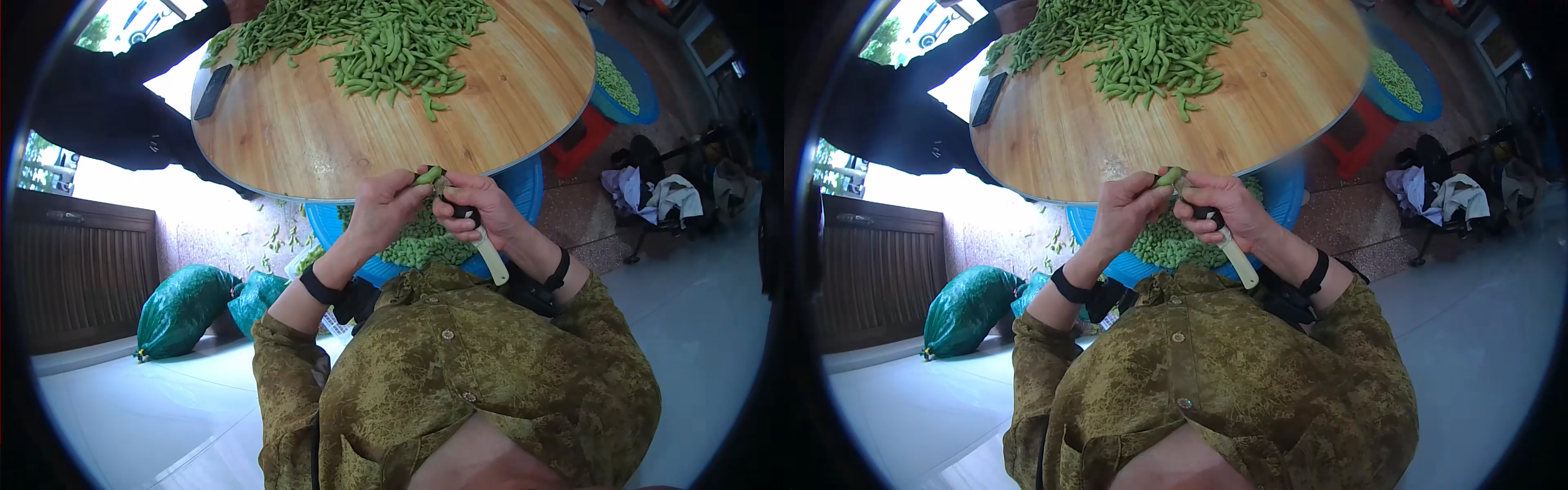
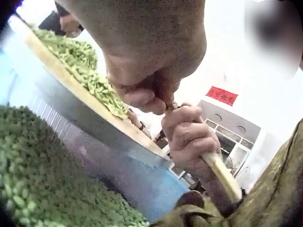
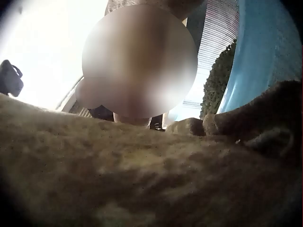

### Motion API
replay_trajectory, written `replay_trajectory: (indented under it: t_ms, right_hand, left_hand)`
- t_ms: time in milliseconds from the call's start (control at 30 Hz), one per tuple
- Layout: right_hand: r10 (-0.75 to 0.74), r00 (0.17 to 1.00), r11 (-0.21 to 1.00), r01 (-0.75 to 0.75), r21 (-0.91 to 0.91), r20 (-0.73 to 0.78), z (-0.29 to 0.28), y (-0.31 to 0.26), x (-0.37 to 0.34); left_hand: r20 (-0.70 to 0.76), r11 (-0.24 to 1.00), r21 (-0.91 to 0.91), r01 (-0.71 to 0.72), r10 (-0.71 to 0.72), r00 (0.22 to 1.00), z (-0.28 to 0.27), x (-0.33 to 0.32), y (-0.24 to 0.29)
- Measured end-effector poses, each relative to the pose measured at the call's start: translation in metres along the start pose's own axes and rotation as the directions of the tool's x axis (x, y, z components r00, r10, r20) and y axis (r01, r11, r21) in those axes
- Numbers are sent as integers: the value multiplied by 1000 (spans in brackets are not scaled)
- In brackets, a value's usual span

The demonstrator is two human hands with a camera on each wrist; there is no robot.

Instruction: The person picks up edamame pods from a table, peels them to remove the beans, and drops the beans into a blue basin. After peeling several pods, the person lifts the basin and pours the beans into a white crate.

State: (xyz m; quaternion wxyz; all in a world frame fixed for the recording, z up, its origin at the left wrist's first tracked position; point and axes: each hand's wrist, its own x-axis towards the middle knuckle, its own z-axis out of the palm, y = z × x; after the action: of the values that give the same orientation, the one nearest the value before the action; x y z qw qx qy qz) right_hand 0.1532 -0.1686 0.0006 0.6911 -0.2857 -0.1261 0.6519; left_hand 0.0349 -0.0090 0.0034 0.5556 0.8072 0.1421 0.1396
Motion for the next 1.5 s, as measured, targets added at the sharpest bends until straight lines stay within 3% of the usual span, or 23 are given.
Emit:
replay_trajectory:
  t_ms: [67,100,133,167,233,267,300,333,367,433,467,567,633,667,733,767,833,933,1167,1233,1333,1467,1500]
  right_hand:
    - [-15,1000,995,13,-97,-19,3,-3,-1]
    - [-16,1000,999,15,-51,-25,4,-3,-1]
    - [-17,999,1000,16,-3,-35,5,-3,-3]
    - [-17,999,1000,17,-3,-36,8,-4,-4]
    - [-31,999,993,30,113,11,13,-5,-5]
    - [-31,999,994,29,109,11,12,-4,-6]
    - [-70,997,998,70,2,-14,8,-2,-6]
    - [-111,993,989,107,-102,-36,5,0,-6]
    - [-108,994,989,104,-102,-34,3,1,-6]
    - [-163,986,921,145,-361,-21,0,0,-5]
    - [-162,987,922,144,-361,-20,0,-1,-4]
    - [-151,985,882,95,-461,-87,4,-6,-3]
    - [-385,917,552,143,-821,-99,6,-5,-2]
    - [-382,918,553,139,-822,-102,7,-5,-1]
    - [-623,782,238,211,-948,17,9,-5,3]
    - [-624,781,241,211,-947,15,8,-4,4]
    - [-653,699,-105,298,-949,291,2,-3,8]
    - [-536,783,-150,279,-948,316,-7,-2,8]
    - [-484,822,-196,232,-953,299,-7,13,11]
    - [-466,816,-323,204,-924,342,-11,17,14]
    - [-440,837,-298,206,-932,326,-12,15,18]
    - [-335,870,-375,230,-898,363,-13,4,2]
    - [-347,862,-383,230,-895,370,-16,-1,0]
  left_hand:
    - [28,989,-97,108,-106,994,1,0,7]
    - [-71,966,158,-205,219,973,1,3,10]
    - [-77,786,418,-455,530,844,1,3,14]
    - [-77,786,417,-456,531,844,0,3,16]
    - [-43,931,254,-263,283,958,-4,3,20]
    - [-46,931,252,-265,285,957,-4,4,24]
    - [-5,998,-22,-53,53,999,-4,5,29]
    - [100,943,-277,186,-165,981,-4,4,31]
    - [96,942,-277,188,-167,981,-7,5,27]
    - [300,750,-519,411,-291,908,-13,7,17]
    - [298,749,-519,411,-292,909,-12,7,15]
    - [397,518,-678,522,-340,853,-4,3,13]
    - [224,813,-389,433,-373,901,2,0,14]
    - [225,811,-392,435,-374,900,6,-1,12]
    - [158,903,-266,337,-304,939,13,-2,7]
    - [160,903,-263,339,-306,938,15,-4,5]
    - [100,984,10,180,-180,978,16,-7,5]
    - [176,963,-57,264,-251,952,16,-11,13]
    - [229,975,21,220,-219,949,12,-20,13]
    - [285,950,60,307,-311,907,8,-24,17]
    - [326,973,120,198,-227,918,4,-40,20]
    - [117,770,632,-87,16,993,-66,-71,26]
    - [127,674,738,-46,-72,989,-87,-79,34]
